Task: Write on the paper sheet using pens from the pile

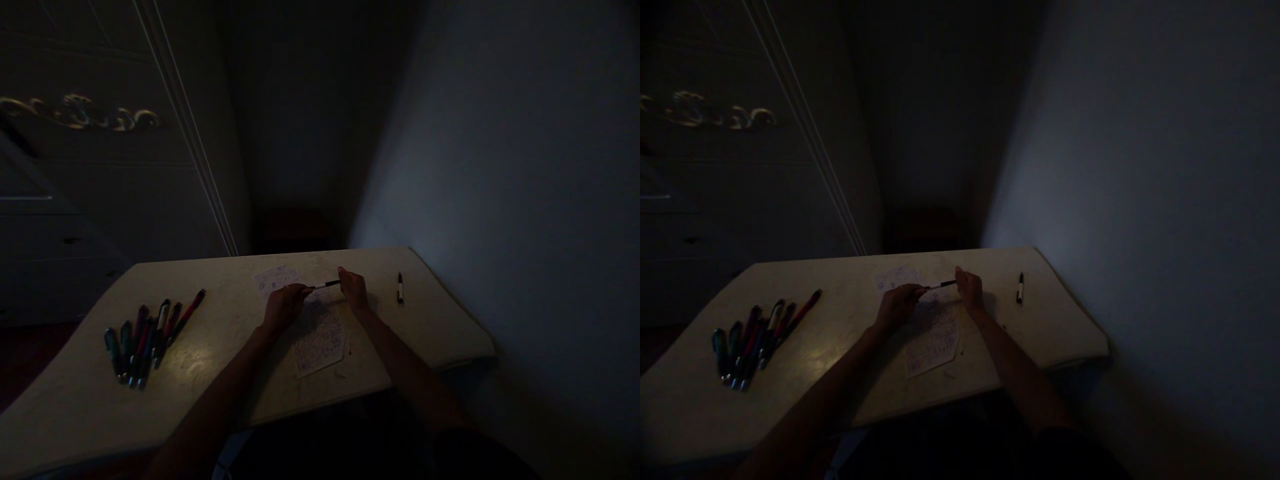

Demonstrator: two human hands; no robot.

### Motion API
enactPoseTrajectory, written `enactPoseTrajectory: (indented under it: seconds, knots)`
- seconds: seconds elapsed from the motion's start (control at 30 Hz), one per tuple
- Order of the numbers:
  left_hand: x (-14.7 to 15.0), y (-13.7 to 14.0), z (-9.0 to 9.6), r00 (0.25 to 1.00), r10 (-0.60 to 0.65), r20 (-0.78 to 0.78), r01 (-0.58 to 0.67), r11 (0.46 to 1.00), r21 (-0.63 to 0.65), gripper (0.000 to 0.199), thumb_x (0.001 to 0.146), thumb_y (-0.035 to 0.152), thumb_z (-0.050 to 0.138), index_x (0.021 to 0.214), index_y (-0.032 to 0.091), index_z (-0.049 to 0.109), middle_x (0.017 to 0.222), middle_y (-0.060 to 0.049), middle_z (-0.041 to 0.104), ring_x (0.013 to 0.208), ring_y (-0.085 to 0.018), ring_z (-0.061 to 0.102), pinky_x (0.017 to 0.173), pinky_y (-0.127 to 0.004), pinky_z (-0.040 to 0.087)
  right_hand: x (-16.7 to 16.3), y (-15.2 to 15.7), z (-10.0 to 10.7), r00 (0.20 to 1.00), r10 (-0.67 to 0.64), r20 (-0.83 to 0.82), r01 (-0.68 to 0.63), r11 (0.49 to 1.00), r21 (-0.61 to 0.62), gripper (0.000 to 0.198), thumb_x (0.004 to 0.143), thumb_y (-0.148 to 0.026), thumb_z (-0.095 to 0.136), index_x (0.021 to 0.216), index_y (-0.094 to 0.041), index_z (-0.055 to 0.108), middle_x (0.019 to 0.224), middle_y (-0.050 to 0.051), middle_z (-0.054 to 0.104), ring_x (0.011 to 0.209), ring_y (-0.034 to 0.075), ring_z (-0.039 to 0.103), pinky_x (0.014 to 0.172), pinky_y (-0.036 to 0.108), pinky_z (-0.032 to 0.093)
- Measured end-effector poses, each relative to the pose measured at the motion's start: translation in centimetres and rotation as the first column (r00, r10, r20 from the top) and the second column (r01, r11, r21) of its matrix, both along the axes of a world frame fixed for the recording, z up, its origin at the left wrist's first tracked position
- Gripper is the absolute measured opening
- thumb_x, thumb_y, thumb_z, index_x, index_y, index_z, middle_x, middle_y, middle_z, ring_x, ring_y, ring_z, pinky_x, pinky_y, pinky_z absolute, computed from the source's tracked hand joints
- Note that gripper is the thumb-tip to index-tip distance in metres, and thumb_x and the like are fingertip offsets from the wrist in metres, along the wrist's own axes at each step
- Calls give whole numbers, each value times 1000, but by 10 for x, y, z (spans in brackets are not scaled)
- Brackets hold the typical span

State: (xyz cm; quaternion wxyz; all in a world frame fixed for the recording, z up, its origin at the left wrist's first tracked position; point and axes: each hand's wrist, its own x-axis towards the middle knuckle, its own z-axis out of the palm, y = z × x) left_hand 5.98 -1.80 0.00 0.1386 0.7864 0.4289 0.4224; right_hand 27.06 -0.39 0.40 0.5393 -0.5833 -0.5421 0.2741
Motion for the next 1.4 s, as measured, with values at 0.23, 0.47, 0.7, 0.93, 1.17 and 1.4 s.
enactPoseTrajectory:
  seconds: [0.23,0.47,0.7,0.93,1.17,1.4]
  knots:
    - [-2,-1,11,998,-50,44,58,977,-206,44,95,49,42,76,20,69,62,-3,68,53,-15,61,54,-24,41,1,-2,0,998,51,20,-51,999,11,60,83,-71,45,50,-22,38,45,-5,34,45,9,32,45,24,27]
    - [4,-4,13,987,-69,143,115,930,-349,50,96,53,39,76,18,68,52,1,60,49,-14,57,52,-24,42,1,-1,2,999,38,3,-39,998,53,58,85,-69,45,50,-22,38,46,-5,34,45,9,32,46,24,27]
    - [5,3,2,996,-30,84,45,984,-172,31,92,46,53,95,20,69,77,-4,73,66,-17,67,61,-25,49,-1,7,-7,998,-15,-54,14,1000,-18,63,83,-78,39,52,-23,38,45,-4,37,42,10,35,43,24,28]
    - [5,2,-3,995,-63,80,60,998,37,17,92,32,58,102,23,68,92,-6,72,81,-18,68,72,-28,53,-3,6,-6,993,-13,-119,1,995,-102,64,79,-81,42,50,-24,35,42,-5,35,40,9,33,41,25,27]
    - [4,-1,-2,996,-80,40,75,991,113,17,93,29,57,101,22,70,87,-5,72,74,-15,68,66,-24,52,-4,5,-6,995,0,-103,-8,997,-81,59,81,-72,48,52,-23,38,45,-5,35,43,9,32,43,25,25]
    - [8,-6,2,991,-46,128,43,999,20,26,92,41,58,96,19,71,85,-8,75,71,-18,70,65,-26,52,-4,3,-7,991,48,-128,-54,997,-47,57,83,-70,48,53,-22,39,47,-6,34,44,8,31,43,24,24]
